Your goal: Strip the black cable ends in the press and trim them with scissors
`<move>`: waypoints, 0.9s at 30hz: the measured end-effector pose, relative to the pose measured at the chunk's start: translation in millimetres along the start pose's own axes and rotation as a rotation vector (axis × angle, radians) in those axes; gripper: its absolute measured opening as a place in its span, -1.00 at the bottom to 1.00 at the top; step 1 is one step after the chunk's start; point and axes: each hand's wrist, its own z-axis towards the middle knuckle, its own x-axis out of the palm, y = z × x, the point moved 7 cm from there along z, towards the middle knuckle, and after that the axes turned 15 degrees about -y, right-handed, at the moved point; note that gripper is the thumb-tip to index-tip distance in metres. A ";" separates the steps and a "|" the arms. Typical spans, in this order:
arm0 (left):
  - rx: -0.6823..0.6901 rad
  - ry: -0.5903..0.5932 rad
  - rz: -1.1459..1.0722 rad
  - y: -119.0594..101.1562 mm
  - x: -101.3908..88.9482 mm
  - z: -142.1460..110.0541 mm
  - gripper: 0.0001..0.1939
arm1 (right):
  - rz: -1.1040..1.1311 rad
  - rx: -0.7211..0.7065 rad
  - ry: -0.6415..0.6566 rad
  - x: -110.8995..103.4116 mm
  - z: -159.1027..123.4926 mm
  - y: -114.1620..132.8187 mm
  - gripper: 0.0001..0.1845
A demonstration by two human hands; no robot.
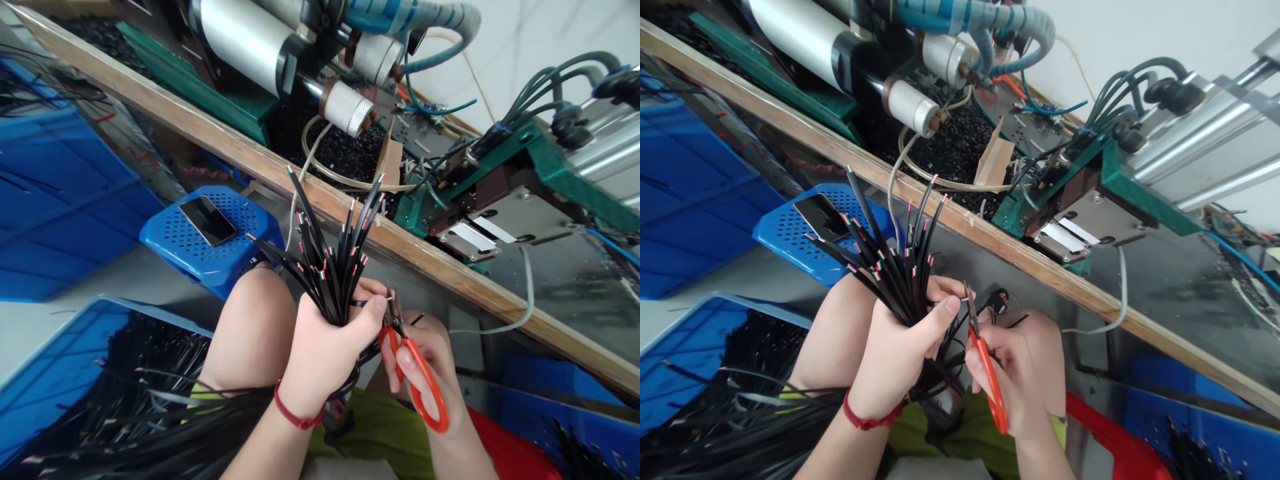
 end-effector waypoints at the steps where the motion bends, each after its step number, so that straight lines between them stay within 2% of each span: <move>1: -0.002 0.004 0.007 0.3 0.0 -0.2 -0.87 | -0.001 -0.003 0.002 0.1 -0.4 -0.5 -0.28; 11: 0.024 -0.019 0.022 0.1 -3.1 -1.1 -0.87 | -0.044 0.013 0.005 1.9 -0.3 -0.6 -0.26; 17: 0.027 -0.007 0.041 -2.0 -1.4 -0.5 -0.82 | -0.019 -0.043 -0.018 4.9 1.7 5.6 -0.28; 27: 0.016 -0.024 0.069 -1.1 -3.2 0.2 -0.81 | -0.024 -0.039 -0.033 6.3 0.8 4.2 -0.27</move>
